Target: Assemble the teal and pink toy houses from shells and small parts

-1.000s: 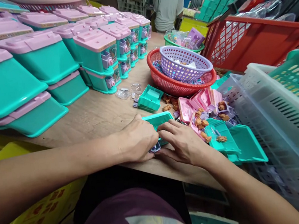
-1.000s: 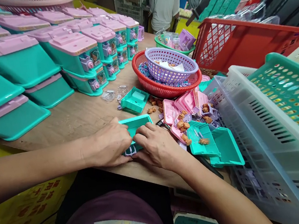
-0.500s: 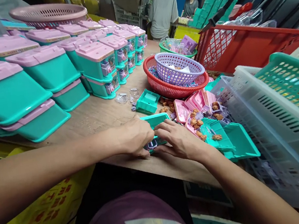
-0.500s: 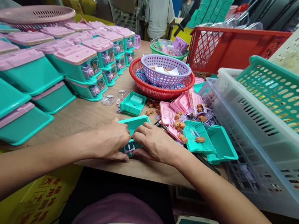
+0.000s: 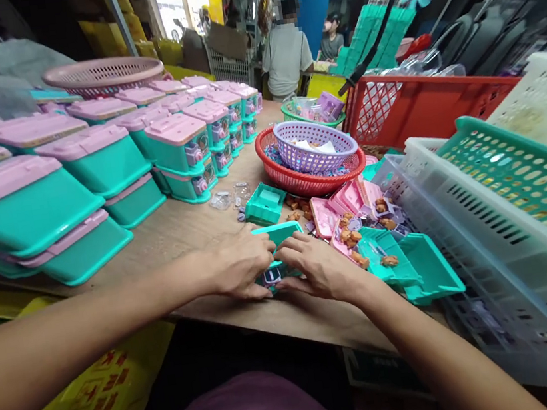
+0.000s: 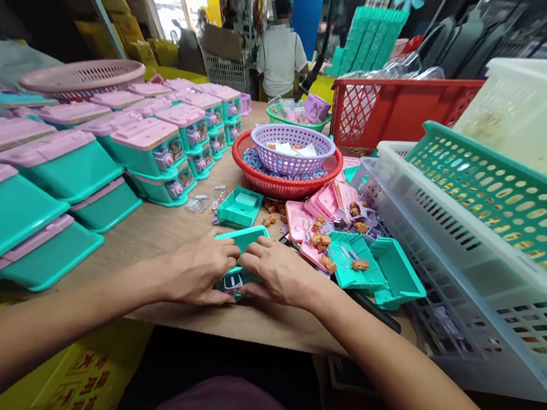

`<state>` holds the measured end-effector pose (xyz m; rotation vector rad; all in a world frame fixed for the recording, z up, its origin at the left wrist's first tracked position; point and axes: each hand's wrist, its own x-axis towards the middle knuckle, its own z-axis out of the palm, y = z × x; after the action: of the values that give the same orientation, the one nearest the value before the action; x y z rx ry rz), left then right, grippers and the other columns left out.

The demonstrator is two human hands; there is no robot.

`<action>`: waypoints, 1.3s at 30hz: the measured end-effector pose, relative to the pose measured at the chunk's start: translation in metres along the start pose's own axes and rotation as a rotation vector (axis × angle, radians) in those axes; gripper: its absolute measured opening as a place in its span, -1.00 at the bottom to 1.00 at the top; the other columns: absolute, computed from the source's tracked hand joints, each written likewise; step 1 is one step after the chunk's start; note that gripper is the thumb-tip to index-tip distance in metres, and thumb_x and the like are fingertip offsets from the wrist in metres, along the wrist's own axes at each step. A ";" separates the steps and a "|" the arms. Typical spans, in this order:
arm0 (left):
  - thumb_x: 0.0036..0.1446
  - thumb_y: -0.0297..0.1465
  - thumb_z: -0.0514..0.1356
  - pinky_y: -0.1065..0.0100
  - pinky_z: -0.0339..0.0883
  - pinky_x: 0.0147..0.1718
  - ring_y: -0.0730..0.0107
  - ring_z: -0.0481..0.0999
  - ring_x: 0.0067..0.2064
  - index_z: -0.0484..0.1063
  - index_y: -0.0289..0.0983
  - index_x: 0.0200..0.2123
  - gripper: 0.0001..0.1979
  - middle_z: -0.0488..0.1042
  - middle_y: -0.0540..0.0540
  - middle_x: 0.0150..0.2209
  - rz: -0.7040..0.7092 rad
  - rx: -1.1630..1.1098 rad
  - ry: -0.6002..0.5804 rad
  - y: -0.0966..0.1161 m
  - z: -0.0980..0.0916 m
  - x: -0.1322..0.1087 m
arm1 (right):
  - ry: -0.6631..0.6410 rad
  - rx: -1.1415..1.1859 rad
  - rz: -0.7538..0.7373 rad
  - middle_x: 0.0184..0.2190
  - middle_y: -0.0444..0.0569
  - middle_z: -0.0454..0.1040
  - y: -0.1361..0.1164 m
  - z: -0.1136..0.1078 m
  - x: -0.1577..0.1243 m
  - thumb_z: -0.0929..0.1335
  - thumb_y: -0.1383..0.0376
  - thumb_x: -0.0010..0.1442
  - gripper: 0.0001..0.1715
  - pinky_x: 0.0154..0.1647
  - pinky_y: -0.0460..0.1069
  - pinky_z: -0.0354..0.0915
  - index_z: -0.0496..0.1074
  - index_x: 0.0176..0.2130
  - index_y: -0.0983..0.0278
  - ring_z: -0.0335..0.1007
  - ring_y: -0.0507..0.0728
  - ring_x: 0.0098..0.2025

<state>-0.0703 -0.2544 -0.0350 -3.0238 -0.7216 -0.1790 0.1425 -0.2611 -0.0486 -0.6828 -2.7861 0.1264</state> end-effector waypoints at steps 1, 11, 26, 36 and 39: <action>0.03 -0.15 0.30 0.10 0.33 0.01 0.12 0.54 -0.11 0.51 -0.31 -0.27 -0.66 0.57 -0.21 -0.24 0.041 0.007 0.045 0.000 0.002 -0.005 | 0.011 0.014 -0.007 -0.24 0.05 0.45 0.000 0.000 -0.001 0.32 0.06 0.31 -0.63 -0.15 0.06 0.31 0.37 -0.10 0.31 0.29 0.15 -0.20; 0.05 -0.10 0.33 -0.09 0.23 0.23 -0.10 0.20 0.29 -0.22 -0.45 0.37 0.06 0.21 -0.49 0.22 -0.233 -0.168 0.475 0.033 0.032 -0.048 | 0.271 0.019 -0.002 -0.04 0.17 0.49 -0.026 0.025 -0.037 0.35 0.16 0.31 -0.59 0.02 0.18 0.40 0.29 0.05 0.36 0.36 0.23 -0.02; 0.03 -0.32 0.38 -0.24 0.23 0.22 -0.23 0.16 0.33 -0.09 -0.45 0.33 -0.05 0.21 -0.53 0.23 -0.075 -0.354 0.584 0.043 0.049 -0.049 | 0.391 0.051 -0.051 -0.10 0.21 0.56 -0.036 0.036 -0.047 0.39 0.19 0.26 -0.57 -0.01 0.17 0.41 0.35 0.01 0.42 0.44 0.25 -0.01; 0.02 -0.19 0.38 -0.03 0.26 0.26 -0.13 0.24 0.31 -0.26 -0.43 0.39 0.11 0.20 -0.50 0.25 -0.166 -0.308 0.487 0.032 0.055 -0.052 | 0.373 0.007 0.107 -0.07 0.10 0.55 -0.052 0.029 -0.036 0.44 0.10 0.18 -0.54 -0.07 0.18 0.33 0.42 -0.02 0.31 0.40 0.27 -0.08; -0.01 -0.14 0.37 -0.05 0.28 0.23 -0.16 0.27 0.29 -0.25 -0.36 0.39 0.11 0.20 -0.45 0.26 -0.310 -0.382 0.382 0.029 0.061 -0.053 | 0.342 0.019 0.195 -0.07 0.02 0.56 -0.055 0.024 -0.026 0.42 0.12 0.22 -0.58 0.15 0.25 0.17 0.41 0.00 0.26 0.40 0.24 -0.04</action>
<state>-0.0974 -0.3010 -0.1015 -3.0324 -1.2230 -0.9738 0.1335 -0.3225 -0.0700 -0.8799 -2.3878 0.0667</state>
